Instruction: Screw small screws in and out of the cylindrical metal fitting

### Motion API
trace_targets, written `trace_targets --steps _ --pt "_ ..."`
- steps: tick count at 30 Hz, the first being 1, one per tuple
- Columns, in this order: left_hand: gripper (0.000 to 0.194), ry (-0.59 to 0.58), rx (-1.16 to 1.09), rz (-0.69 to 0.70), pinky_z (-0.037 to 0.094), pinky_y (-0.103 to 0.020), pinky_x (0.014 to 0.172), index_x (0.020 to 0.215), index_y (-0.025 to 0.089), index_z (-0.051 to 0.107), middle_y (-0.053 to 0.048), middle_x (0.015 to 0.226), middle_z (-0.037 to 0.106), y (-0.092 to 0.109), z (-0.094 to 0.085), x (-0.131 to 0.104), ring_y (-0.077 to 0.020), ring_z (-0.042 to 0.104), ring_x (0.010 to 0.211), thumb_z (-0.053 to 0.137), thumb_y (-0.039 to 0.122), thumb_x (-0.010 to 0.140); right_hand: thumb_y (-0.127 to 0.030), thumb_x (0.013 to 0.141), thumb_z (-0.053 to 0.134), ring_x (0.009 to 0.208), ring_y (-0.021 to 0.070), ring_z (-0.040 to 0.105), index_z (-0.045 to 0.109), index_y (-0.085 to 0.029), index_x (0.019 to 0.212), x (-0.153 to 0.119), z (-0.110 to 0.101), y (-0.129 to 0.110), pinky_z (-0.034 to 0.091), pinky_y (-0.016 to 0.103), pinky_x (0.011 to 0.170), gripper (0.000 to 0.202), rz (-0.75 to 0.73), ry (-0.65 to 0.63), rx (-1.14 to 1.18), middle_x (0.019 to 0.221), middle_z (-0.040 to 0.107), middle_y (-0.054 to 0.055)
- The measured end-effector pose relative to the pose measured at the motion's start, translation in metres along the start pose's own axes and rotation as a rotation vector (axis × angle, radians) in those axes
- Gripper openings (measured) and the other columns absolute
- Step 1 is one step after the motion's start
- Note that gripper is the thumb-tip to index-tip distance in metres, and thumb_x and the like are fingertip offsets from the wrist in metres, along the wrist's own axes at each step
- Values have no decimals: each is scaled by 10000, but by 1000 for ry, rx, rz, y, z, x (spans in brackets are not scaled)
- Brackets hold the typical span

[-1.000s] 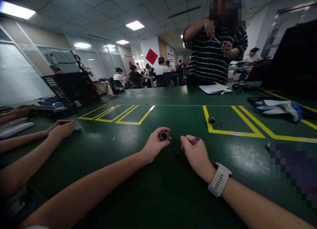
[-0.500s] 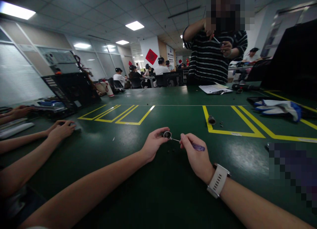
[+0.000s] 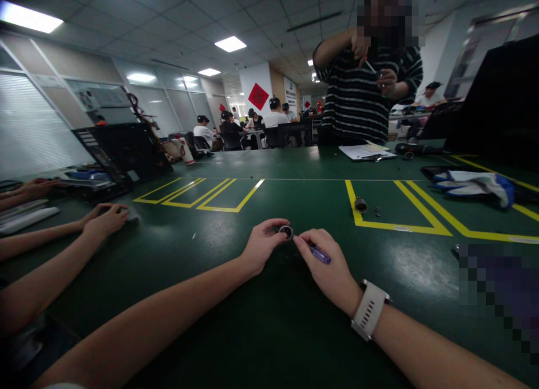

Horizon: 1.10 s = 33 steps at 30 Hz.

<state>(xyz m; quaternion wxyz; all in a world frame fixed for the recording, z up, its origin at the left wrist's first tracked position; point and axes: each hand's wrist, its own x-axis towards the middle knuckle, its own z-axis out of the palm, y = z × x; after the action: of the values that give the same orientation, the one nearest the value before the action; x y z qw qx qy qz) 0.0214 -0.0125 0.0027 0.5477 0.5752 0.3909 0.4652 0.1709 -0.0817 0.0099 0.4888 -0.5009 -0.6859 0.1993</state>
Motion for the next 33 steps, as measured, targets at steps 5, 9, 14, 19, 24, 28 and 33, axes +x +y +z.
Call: trace_targets --steps 5,9,14,19,24,28,33 --pt "243 33 20 13 522 -316 766 925 126 648 -74 885 664 -4 -1 2 -155 633 800 617 70 691 -334 873 475 747 170 546 598 -216 781 -1 -1 -2 439 316 666 193 -38 -37 -12 780 585 18" --pt "248 33 13 14 527 -306 758 939 126 650 -74 889 667 -6 -1 3 -151 637 793 622 77 698 -323 875 475 742 171 542 596 -211 786 -2 -1 -2 440 317 658 187 -46 -35 -34 778 583 23" --pt "249 35 34 17 533 -287 732 938 124 654 -68 872 674 -3 0 2 -141 643 759 610 56 702 -291 874 481 748 171 536 589 -210 779 -2 1 -2 433 314 663 165 -107 -26 -73 776 587 21" --pt "262 48 59 11 533 -274 721 939 120 655 -67 859 677 -1 0 1 -138 646 750 602 37 696 -276 877 475 755 173 538 584 -212 797 -2 1 -1 437 317 663 150 -131 -40 -94 792 593 25" --pt "265 86 57 6 527 -263 703 919 116 658 -52 803 677 0 2 1 -125 641 691 606 22 676 -251 879 480 774 175 536 568 -205 805 -4 1 -3 436 331 704 124 -202 -43 -130 803 597 32" --pt "255 95 50 -10 519 -243 673 892 108 662 -42 756 671 2 4 0 -116 633 658 607 11 663 -249 881 469 780 179 550 573 -208 820 -5 1 -4 441 337 703 127 -202 -72 -179 814 605 33" --pt "265 86 59 -5 522 -257 690 909 116 664 -54 804 678 1 3 0 -126 636 687 610 27 665 -237 881 464 790 180 553 580 -201 841 -6 0 -7 443 344 710 128 -218 -115 -266 834 609 39"
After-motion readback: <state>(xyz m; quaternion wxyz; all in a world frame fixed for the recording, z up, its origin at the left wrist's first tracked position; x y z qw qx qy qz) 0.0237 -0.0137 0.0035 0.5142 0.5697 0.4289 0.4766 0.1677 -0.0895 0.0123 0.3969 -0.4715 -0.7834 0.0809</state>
